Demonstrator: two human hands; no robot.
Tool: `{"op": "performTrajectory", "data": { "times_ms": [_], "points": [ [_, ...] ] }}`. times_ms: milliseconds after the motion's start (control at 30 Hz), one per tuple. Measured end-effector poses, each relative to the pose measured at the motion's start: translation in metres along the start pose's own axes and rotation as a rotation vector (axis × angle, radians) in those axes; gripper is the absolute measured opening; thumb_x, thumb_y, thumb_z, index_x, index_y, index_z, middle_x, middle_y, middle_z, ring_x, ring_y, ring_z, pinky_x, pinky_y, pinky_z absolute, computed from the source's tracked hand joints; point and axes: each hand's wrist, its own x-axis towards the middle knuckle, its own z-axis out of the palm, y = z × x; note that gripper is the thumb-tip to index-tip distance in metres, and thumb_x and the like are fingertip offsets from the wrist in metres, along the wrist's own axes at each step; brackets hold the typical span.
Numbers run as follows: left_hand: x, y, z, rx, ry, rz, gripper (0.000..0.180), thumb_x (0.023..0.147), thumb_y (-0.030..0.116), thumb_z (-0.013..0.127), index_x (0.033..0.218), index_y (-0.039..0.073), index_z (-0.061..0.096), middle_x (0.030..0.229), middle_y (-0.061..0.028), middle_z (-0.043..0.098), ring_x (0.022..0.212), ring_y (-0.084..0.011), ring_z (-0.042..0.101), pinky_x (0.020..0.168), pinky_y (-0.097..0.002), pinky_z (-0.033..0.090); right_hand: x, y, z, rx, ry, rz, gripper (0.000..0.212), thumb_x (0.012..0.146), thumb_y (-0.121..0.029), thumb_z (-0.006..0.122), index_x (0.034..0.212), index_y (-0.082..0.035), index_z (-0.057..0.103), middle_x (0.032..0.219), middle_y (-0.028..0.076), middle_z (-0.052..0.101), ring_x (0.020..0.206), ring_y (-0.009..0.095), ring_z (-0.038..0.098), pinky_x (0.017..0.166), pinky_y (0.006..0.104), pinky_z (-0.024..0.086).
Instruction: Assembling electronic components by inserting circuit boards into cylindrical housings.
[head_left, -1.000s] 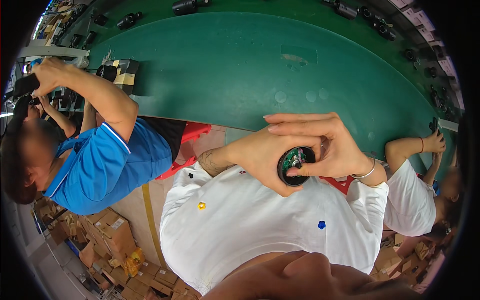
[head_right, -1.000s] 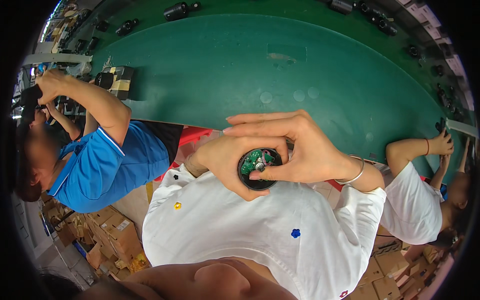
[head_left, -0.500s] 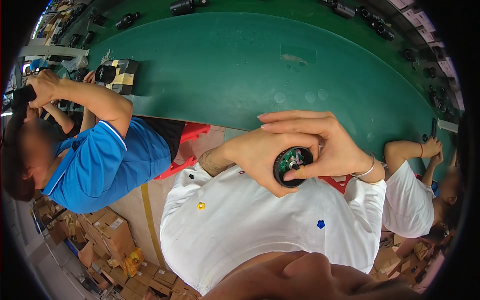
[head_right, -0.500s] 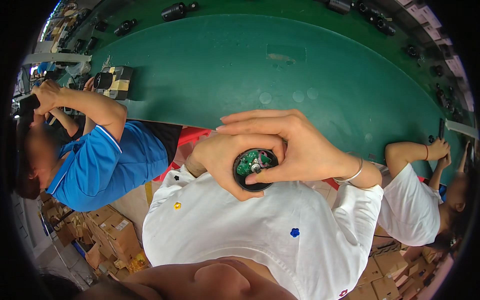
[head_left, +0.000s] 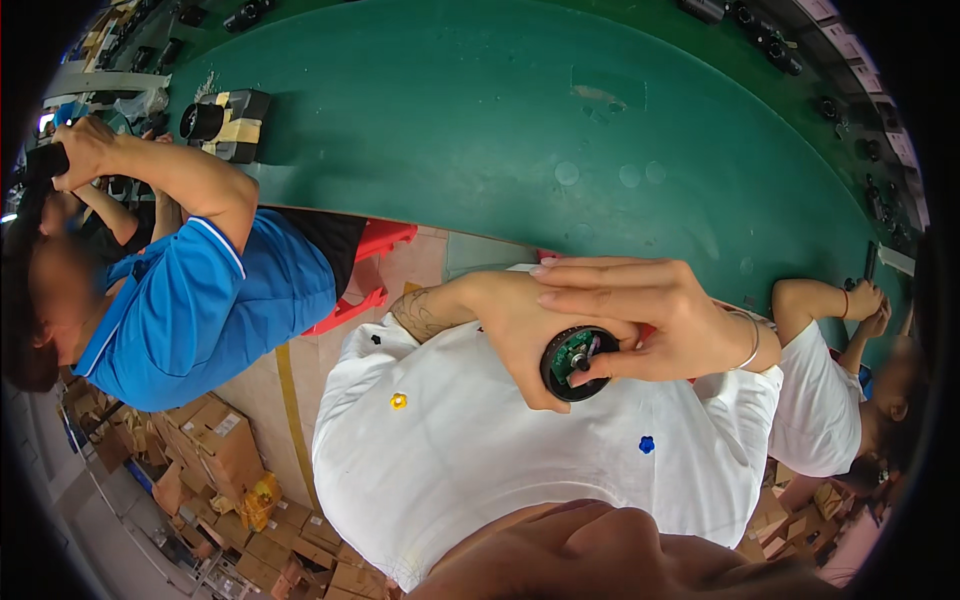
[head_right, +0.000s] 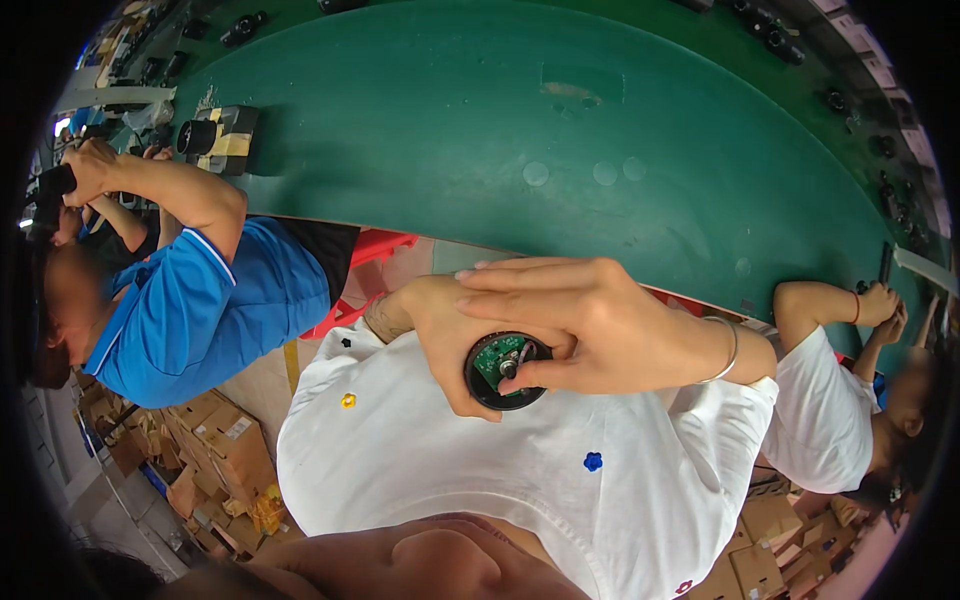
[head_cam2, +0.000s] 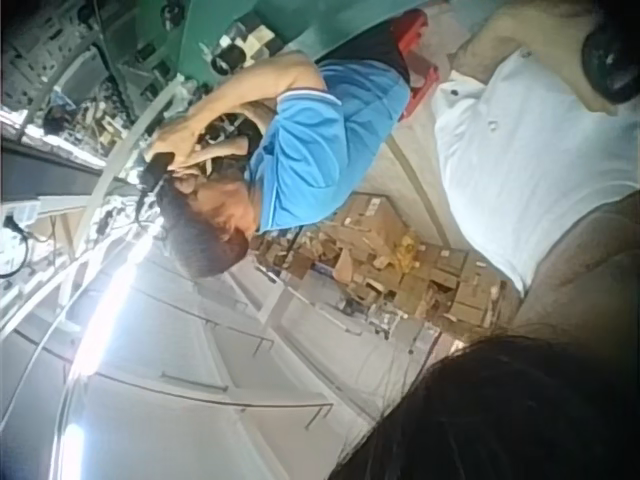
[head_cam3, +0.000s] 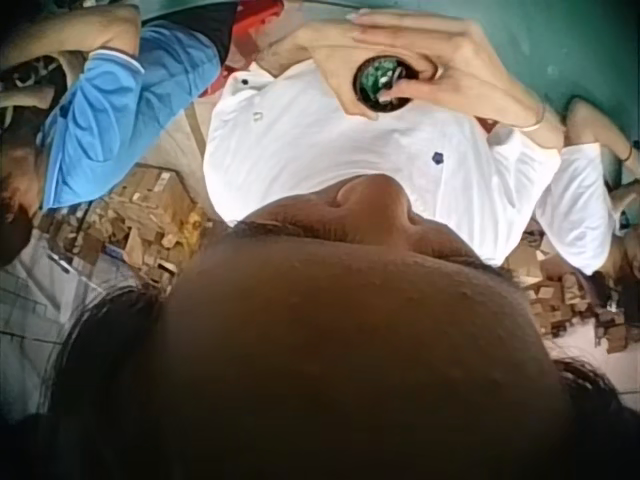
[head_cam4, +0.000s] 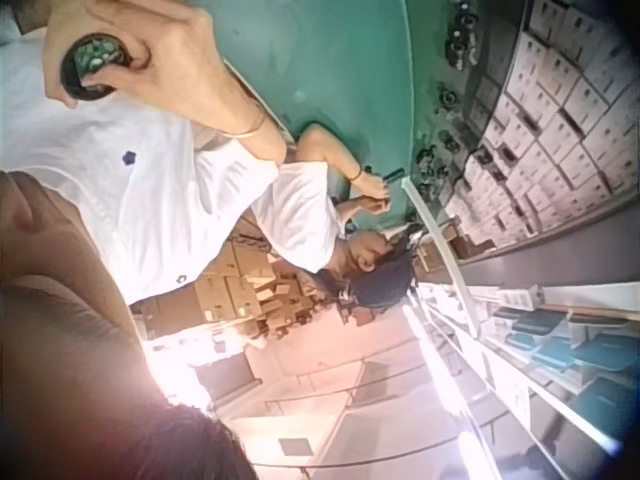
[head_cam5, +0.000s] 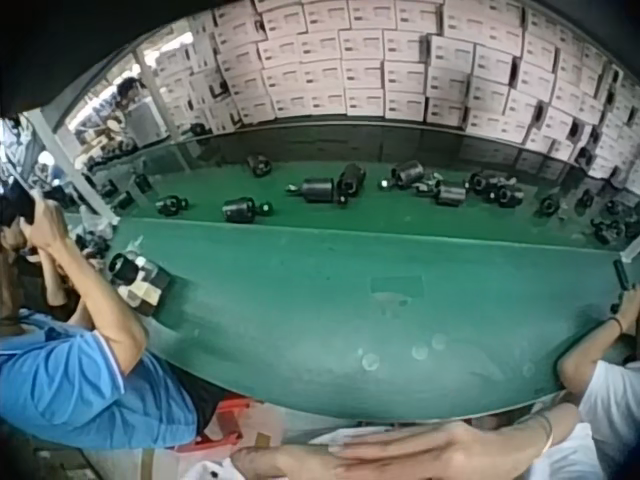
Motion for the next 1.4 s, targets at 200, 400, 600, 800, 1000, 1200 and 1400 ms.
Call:
{"op": "performTrajectory", "data": {
  "times_ms": [200,400,600,800,1000,1200,1400],
  "points": [
    [-0.008,-0.015,0.015,-0.046,-0.003,0.063,0.049,0.061,0.025,0.083,0.100,0.008,0.059,0.088,-0.0007,0.062,0.074,-0.0184,0.057,0.068,-0.0258,0.049,-0.004,0.000,0.010,-0.064,0.005,-0.084,0.046,0.068,-0.006,0.080,0.112,0.000,0.071,0.128,0.024,0.061,0.113,0.036,0.063,0.096,0.0430,0.052],
    [-0.008,-0.010,0.020,0.068,0.023,0.104,0.049,0.062,0.026,0.082,0.100,0.007,0.058,0.092,-0.0012,0.062,0.077,-0.0188,0.057,0.069,-0.0260,0.049,-0.008,0.000,0.015,-0.073,0.020,-0.114,0.039,0.068,-0.006,0.079,0.106,0.001,0.073,0.127,0.027,0.060,0.112,0.037,0.063,0.096,0.0453,0.052],
    [-0.009,-0.013,0.025,0.054,0.023,0.103,0.049,0.062,0.026,0.082,0.100,0.007,0.058,0.092,-0.0023,0.062,0.078,-0.0187,0.057,0.069,-0.0260,0.048,-0.012,-0.002,0.020,-0.078,0.047,-0.123,0.037,0.068,-0.005,0.079,0.104,0.001,0.074,0.126,0.027,0.060,0.110,0.037,0.064,0.095,0.0456,0.052],
    [-0.013,-0.014,0.025,0.036,-0.077,0.000,0.049,0.062,0.025,0.082,0.100,0.006,0.057,0.091,-0.0021,0.062,0.075,-0.0189,0.057,0.068,-0.0259,0.048,-0.014,0.002,0.022,-0.071,0.065,-0.135,0.039,0.066,-0.004,0.080,0.105,0.000,0.074,0.125,0.026,0.061,0.109,0.036,0.064,0.096,0.0452,0.052],
    [-0.006,-0.011,0.015,-0.040,-0.067,0.005,0.047,0.062,0.022,0.082,0.098,0.006,0.058,0.085,-0.0005,0.062,0.072,-0.0176,0.056,0.067,-0.0261,0.048,-0.008,0.005,0.012,0.025,0.009,-0.004,0.051,0.060,-0.006,0.085,0.109,-0.001,0.072,0.126,0.025,0.061,0.113,0.035,0.062,0.098,0.0444,0.050],
    [-0.001,0.001,0.009,-0.072,0.169,-0.066,0.047,0.058,0.014,0.084,0.098,0.007,0.060,0.085,0.0004,0.063,0.073,-0.0149,0.056,0.067,-0.0250,0.048,0.006,0.008,-0.007,0.240,0.000,0.099,0.069,0.052,-0.010,0.090,0.117,-0.001,0.068,0.132,0.024,0.058,0.119,0.034,0.059,0.102,0.0447,0.047],
    [0.013,0.006,0.007,0.185,0.616,0.223,0.045,0.054,0.007,0.083,0.094,0.005,0.063,0.083,-0.0039,0.067,0.064,-0.0175,0.058,0.063,-0.0275,0.049,0.000,0.015,-0.007,0.372,0.181,0.017,0.083,0.049,-0.010,0.091,0.126,-0.003,0.061,0.134,0.020,0.057,0.122,0.032,0.057,0.105,0.0439,0.044]
  ]
}}
